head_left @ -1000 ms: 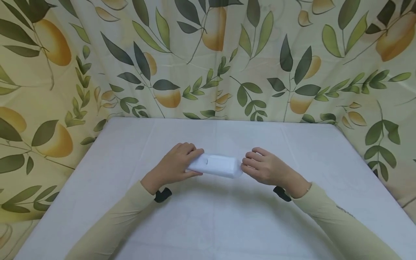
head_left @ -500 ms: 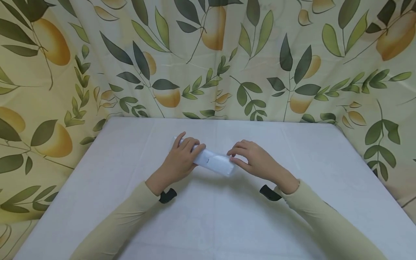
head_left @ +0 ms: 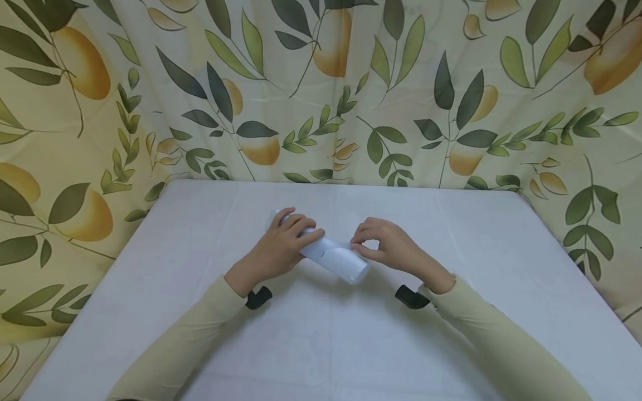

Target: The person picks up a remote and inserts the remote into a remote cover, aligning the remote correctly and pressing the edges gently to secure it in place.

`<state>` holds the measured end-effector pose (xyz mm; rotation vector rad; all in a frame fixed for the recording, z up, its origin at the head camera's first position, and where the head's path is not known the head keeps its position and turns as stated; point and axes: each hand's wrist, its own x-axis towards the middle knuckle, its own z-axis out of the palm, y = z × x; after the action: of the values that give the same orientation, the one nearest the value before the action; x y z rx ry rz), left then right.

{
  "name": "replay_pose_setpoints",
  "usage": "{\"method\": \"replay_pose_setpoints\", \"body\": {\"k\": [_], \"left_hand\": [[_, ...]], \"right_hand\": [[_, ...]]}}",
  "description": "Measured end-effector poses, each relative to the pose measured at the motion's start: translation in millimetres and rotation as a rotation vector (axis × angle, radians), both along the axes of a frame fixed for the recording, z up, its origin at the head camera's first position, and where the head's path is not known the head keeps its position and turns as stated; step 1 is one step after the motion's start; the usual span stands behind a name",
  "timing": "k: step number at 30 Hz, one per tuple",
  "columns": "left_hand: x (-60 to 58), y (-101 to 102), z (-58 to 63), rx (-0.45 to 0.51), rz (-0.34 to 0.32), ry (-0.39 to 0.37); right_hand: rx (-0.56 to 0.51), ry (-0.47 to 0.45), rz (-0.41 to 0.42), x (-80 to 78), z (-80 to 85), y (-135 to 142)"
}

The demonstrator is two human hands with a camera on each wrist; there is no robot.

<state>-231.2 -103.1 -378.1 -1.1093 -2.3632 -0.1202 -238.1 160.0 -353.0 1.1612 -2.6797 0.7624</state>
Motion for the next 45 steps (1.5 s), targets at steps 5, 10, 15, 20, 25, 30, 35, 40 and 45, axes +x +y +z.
{"method": "replay_pose_setpoints", "body": {"k": [5, 10, 15, 20, 25, 30, 35, 40, 45], "left_hand": [[-4.2, -2, 2.2, 0.003, -0.070, 0.011], [-7.2, -3, 2.1, 0.003, -0.072, -0.001], [-12.1, -4, 1.6, 0.006, -0.077, -0.098], [-16.0, -6, 2.3, -0.016, -0.061, -0.121], [-11.9, -2, -0.1, -0.029, 0.019, -0.029], [-8.9, 1, -7.6, -0.019, 0.071, 0.149], [-4.6, 4, -7.4, -0.029, 0.119, 0.322], [-0.1, 8, -3.4, -0.039, 0.132, 0.317], [1.6, 11, -5.0, -0.039, 0.147, 0.213]], "right_hand": [[-0.081, -0.067, 0.011, 0.8, 2.0, 1], [-0.065, 0.100, 0.094, 6.0, -2.3, -1], [-0.043, 0.508, 0.283, 9.5, -11.8, -1], [-0.074, 0.495, 0.238, 11.8, -14.7, -1], [0.002, 0.160, 0.056, 14.2, -10.9, -2], [0.046, -0.008, -0.004, 12.1, -9.9, -1], [0.023, 0.147, -0.029, 8.5, -8.6, -2], [-0.049, 0.447, -0.048, 3.6, -9.8, -1], [-0.113, 0.571, -0.011, 0.2, -12.5, 0]]}}
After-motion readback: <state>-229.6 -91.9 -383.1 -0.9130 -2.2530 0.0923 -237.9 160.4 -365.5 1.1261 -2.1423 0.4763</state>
